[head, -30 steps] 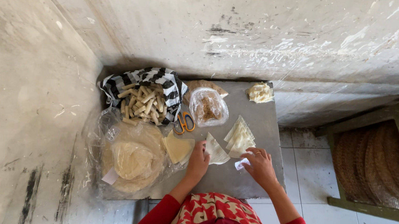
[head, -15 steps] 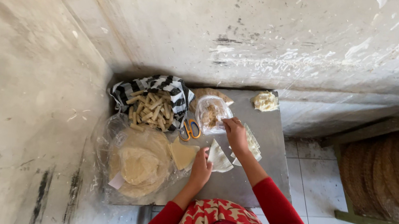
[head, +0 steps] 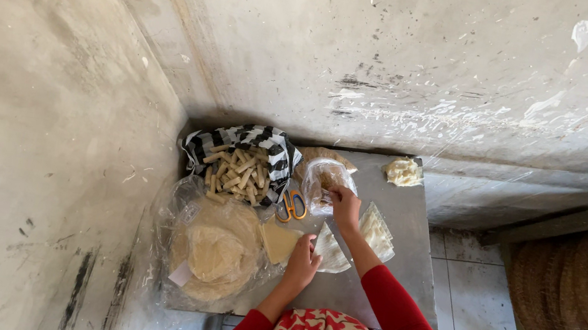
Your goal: The person prepares food by taking thin pastry sheets from a plastic bag, separating them, and stacking them into triangles on a metal table next to a bag of pre-rolled items.
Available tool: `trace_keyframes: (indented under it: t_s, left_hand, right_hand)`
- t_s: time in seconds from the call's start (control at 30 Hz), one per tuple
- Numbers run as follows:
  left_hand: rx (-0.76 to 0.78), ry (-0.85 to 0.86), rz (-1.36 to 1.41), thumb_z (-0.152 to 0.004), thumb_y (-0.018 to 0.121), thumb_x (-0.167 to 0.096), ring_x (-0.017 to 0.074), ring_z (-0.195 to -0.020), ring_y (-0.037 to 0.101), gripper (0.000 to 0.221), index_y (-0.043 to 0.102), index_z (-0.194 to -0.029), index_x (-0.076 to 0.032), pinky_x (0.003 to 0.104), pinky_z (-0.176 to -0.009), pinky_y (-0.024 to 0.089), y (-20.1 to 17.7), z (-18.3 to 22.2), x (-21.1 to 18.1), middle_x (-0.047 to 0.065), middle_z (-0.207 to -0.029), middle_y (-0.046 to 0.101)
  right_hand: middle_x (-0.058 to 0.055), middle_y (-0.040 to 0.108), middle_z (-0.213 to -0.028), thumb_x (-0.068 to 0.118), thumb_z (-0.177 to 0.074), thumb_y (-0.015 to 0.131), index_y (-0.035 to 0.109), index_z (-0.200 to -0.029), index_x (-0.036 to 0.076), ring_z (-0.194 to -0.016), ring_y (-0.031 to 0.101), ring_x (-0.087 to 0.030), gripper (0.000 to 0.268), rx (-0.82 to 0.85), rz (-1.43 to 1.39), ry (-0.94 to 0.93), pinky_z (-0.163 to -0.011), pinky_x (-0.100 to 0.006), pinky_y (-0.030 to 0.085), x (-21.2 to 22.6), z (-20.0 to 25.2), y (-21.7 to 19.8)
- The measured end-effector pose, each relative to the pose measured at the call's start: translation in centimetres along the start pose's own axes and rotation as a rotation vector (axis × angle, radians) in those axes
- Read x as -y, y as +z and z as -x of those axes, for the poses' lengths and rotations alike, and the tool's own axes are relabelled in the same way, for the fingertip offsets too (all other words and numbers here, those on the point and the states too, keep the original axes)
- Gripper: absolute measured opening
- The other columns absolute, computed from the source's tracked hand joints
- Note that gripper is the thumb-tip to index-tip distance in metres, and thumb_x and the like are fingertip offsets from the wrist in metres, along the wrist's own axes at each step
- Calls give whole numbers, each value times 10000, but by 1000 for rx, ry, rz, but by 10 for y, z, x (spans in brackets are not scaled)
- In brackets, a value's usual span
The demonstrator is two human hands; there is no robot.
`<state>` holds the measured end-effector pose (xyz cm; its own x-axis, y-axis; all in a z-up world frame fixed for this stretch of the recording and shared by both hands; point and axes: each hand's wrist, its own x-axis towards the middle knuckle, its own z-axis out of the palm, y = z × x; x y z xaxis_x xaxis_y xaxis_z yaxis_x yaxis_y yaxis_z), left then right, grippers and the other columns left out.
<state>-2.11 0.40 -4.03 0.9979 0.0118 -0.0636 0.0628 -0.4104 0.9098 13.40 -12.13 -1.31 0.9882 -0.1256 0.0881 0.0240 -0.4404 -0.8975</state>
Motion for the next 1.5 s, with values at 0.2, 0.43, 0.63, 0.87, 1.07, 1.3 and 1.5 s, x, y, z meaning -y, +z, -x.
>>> trace_keyframes:
  t_s: [0.2, 0.43, 0.63, 0.87, 1.07, 1.3, 1.5]
  left_hand:
    - [90, 149, -190, -849, 715, -78, 465, -1213, 524, 626, 382, -1372, 4, 498, -1004, 447, -5, 16, -1, 286, -1304, 549]
    - [20, 149, -158, -895, 566, 10, 454, -1176, 573, 511, 429, -1388, -4, 476, -990, 472, -5, 16, 5, 288, -1272, 582]
    - [30, 14, -103, -900, 631, -56, 340, -869, 635, 482, 463, -1351, -45, 441, -814, 518, -8, 15, 4, 178, -975, 619]
    - [-26, 16, -13, -876, 677, -69, 284, -774, 628, 479, 499, -1320, -45, 411, -733, 523, -4, 15, 12, 130, -868, 609]
    - [-56, 72, 4, -884, 655, -34, 282, -817, 612, 467, 504, -1326, -36, 399, -771, 516, -1, 21, 17, 138, -915, 591]
    - [-53, 86, 27, -889, 639, -28, 281, -834, 608, 475, 496, -1341, -36, 393, -785, 522, 0, 28, 19, 141, -969, 581]
    - [-70, 113, 17, -878, 645, -27, 275, -836, 608, 484, 497, -1339, -30, 394, -775, 528, 3, 30, 23, 145, -996, 581]
  right_hand:
    - [-108, 771, -891, 13, -925, 696, 752, -1071, -30, -760, 729, -132, 162, -7, -251, 218, -684, -298, 635, -10, -2, -6]
    - [-101, 754, -915, 0, -936, 689, 741, -1084, -54, -785, 719, -126, 166, -22, -408, 250, -700, -292, 653, -10, -3, -9]
    - [-85, 760, -957, 27, -957, 672, 739, -1090, -36, -837, 721, -125, 162, 43, -432, 254, -724, -291, 637, -15, 11, -27]
    - [-81, 769, -971, 58, -949, 679, 734, -1083, -23, -850, 724, -122, 166, 210, -343, 278, -740, -286, 628, -35, 84, -60]
    - [-95, 766, -926, 68, -927, 692, 738, -1051, 8, -799, 736, -170, 145, 289, -44, 157, -710, -312, 608, -30, 129, -80]
    - [-121, 690, -1081, 19, -927, 599, 695, -1096, 37, -972, 699, -330, 195, 396, 296, -244, -811, -401, 568, 19, 143, -91]
    - [-122, 680, -1105, -6, -899, 564, 679, -1113, 54, -996, 693, -342, 250, 429, 403, -301, -825, -419, 567, 22, 142, -94]
